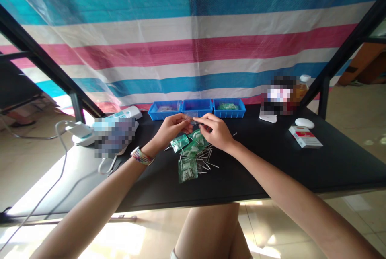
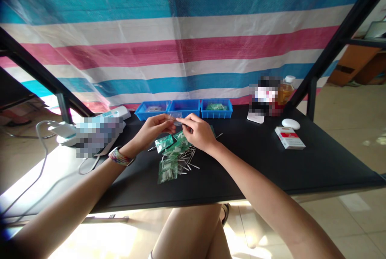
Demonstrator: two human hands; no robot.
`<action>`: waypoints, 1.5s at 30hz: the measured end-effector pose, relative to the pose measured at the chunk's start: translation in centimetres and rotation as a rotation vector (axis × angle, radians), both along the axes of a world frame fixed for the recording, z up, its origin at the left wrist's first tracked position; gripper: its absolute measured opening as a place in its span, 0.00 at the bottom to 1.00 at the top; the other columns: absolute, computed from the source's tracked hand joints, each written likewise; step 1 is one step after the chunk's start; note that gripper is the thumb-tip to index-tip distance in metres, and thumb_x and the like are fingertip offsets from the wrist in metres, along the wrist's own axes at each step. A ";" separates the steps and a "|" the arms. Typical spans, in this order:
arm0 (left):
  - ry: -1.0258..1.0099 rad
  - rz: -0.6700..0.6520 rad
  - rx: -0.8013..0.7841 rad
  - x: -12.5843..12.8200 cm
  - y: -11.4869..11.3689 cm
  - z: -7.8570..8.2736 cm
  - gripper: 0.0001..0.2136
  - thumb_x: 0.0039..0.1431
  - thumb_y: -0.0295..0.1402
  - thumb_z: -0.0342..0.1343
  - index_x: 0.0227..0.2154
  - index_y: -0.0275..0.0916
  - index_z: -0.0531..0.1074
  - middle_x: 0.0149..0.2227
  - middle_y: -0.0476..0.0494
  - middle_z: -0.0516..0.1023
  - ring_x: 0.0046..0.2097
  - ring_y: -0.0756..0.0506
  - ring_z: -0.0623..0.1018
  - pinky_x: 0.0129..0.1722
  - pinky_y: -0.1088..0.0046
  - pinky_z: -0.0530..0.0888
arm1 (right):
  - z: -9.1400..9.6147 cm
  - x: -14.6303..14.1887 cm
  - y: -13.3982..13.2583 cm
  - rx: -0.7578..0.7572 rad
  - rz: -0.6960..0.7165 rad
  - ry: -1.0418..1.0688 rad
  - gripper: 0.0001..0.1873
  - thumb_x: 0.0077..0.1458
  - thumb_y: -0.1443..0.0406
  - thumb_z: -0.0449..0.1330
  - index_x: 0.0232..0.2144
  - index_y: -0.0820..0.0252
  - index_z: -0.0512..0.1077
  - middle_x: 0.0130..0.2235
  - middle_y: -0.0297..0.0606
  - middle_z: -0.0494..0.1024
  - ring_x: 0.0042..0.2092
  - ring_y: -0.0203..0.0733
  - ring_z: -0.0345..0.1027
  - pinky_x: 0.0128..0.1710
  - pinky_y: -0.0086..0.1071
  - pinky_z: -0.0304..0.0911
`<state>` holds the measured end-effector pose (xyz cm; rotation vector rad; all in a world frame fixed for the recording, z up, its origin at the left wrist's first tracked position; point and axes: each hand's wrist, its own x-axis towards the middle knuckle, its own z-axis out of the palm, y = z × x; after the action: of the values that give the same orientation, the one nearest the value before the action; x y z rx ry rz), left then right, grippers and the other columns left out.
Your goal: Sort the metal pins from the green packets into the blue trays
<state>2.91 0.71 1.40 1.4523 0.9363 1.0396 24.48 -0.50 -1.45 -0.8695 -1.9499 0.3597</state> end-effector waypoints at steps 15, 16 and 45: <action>-0.041 0.439 0.108 -4.5 3.6 0.0 0.20 0.57 0.45 0.69 0.43 0.38 0.69 0.41 0.39 0.85 0.36 0.45 0.85 0.38 0.68 0.80 | 0.2 -0.1 -0.4 0.000 0.013 -0.029 0.14 0.65 0.69 0.56 0.45 0.55 0.81 0.42 0.40 0.80 0.33 0.40 0.70 0.38 0.35 0.67; -0.035 0.450 0.106 -4.7 3.8 0.0 0.20 0.57 0.44 0.69 0.43 0.38 0.69 0.42 0.39 0.85 0.37 0.45 0.85 0.38 0.68 0.80 | 0.1 -0.1 -0.4 0.002 0.016 -0.029 0.14 0.65 0.70 0.56 0.45 0.55 0.81 0.41 0.40 0.80 0.32 0.40 0.70 0.37 0.35 0.67; 1.000 -0.195 0.762 -3.6 2.4 -1.0 0.15 0.66 0.33 0.54 0.51 0.45 0.81 0.45 0.40 0.79 0.48 0.39 0.78 0.50 0.64 0.73 | -0.1 -0.2 -0.3 0.033 -0.013 -0.118 0.14 0.60 0.74 0.57 0.41 0.55 0.81 0.42 0.38 0.82 0.36 0.40 0.73 0.39 0.32 0.66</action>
<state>-0.72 3.16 0.42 2.7683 1.0674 0.4748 24.28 -0.84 -1.55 -0.8996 -2.0514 0.2731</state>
